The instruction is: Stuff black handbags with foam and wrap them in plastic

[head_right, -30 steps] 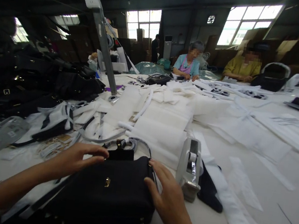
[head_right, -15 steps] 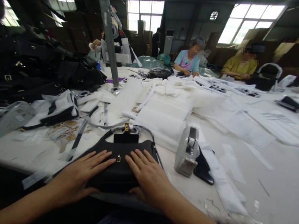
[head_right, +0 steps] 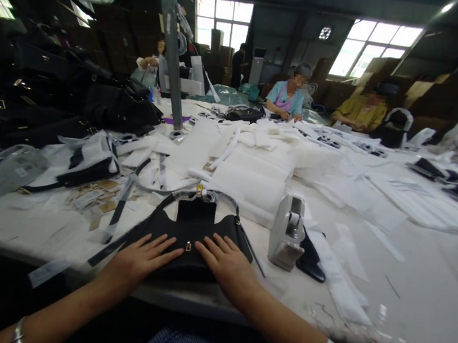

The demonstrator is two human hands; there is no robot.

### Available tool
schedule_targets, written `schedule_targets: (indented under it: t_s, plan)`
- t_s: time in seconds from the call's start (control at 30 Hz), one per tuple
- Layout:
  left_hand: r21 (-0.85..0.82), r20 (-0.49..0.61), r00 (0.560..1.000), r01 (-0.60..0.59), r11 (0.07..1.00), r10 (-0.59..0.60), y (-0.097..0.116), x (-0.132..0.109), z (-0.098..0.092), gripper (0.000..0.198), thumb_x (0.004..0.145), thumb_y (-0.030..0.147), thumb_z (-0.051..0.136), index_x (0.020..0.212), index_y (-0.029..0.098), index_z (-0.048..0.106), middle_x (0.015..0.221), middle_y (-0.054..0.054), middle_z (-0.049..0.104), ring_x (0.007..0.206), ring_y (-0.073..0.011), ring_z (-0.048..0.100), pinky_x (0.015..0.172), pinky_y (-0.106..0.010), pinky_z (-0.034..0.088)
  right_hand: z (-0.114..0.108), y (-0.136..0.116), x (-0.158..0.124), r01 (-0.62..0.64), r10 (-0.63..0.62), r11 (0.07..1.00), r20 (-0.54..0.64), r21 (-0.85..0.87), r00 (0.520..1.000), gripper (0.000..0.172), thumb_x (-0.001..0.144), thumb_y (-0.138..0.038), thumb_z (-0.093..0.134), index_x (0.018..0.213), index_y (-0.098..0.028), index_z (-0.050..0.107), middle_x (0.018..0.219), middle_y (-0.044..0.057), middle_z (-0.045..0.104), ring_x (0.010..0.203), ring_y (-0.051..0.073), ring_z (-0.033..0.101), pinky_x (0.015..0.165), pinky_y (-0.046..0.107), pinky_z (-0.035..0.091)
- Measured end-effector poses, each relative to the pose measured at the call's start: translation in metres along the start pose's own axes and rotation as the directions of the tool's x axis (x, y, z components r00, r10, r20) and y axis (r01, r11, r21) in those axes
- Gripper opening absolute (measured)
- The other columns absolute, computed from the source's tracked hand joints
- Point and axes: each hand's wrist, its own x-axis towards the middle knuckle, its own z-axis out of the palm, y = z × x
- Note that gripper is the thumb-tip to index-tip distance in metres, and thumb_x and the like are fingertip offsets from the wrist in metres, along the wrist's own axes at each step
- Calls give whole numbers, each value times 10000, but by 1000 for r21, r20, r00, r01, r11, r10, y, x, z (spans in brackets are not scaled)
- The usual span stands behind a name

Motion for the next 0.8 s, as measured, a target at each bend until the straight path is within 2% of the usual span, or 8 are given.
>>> schedule_targets:
  t_s: [0.1,0.17,0.27,0.37,0.47,0.6,0.7,0.8]
  plan:
    - [62,-101,995,-13,998,19,1,-11,24,641,937,73,389,1519,308,261,1506,-83,433,1361,-302,438,1043,-525,437,23,4,-8,2,-2,1000,-18,-4,1000,683,892,-27,513,1504,-285,354,1511,113,432,1396,327,388,1106,545,386]
    - [64,-118,993,-21,998,29,2,-18,29,673,919,51,385,1521,317,248,1547,-74,370,1405,-303,369,1064,-531,414,28,6,-14,5,-4,999,-2,35,1000,733,877,-24,516,1514,-327,316,1568,99,332,1444,317,293,1127,562,341]
    - [-10,-79,996,-47,999,46,6,-25,23,789,825,-11,415,1510,352,268,1596,-35,270,1454,-299,265,1109,-545,354,20,6,-21,20,-29,991,64,135,998,793,839,-83,569,1525,-352,273,1624,61,181,1486,303,164,1161,577,258]
    - [-28,-33,999,-17,999,16,13,-26,12,796,791,66,504,1510,328,285,1613,-52,222,1463,-333,228,1117,-577,320,13,1,-22,6,-25,983,101,181,995,789,841,-323,665,1524,-365,272,1642,45,80,1492,332,112,1172,598,194]
    - [106,-104,994,-23,994,34,18,-22,10,713,839,200,559,1501,316,321,1587,-79,294,1445,-346,268,1115,-574,302,19,-5,-21,-36,25,988,77,149,997,738,876,-399,645,1511,-420,269,1643,30,66,1489,348,113,1161,626,177]
    - [257,-201,965,-117,959,171,15,-9,20,616,870,410,585,1456,320,417,1503,-58,451,1441,-344,272,1172,-583,115,29,-7,-20,-71,64,988,60,139,996,720,898,-395,624,1507,-454,244,1641,14,78,1487,341,133,1155,626,195]
    - [314,-277,913,-209,926,299,10,0,33,605,866,513,590,1432,353,452,1406,-42,558,1461,-378,193,1163,-630,27,22,-7,-22,-78,68,977,57,199,996,696,900,-486,605,1502,-455,257,1636,12,124,1483,333,158,1157,621,191]
    - [344,-348,871,-226,911,348,8,4,45,553,887,532,557,1408,357,491,1310,-50,627,1473,-393,133,1165,-634,7,4,-5,-22,-60,42,950,65,307,997,615,910,-558,560,1475,-418,361,1607,34,245,1467,322,226,1161,602,201]
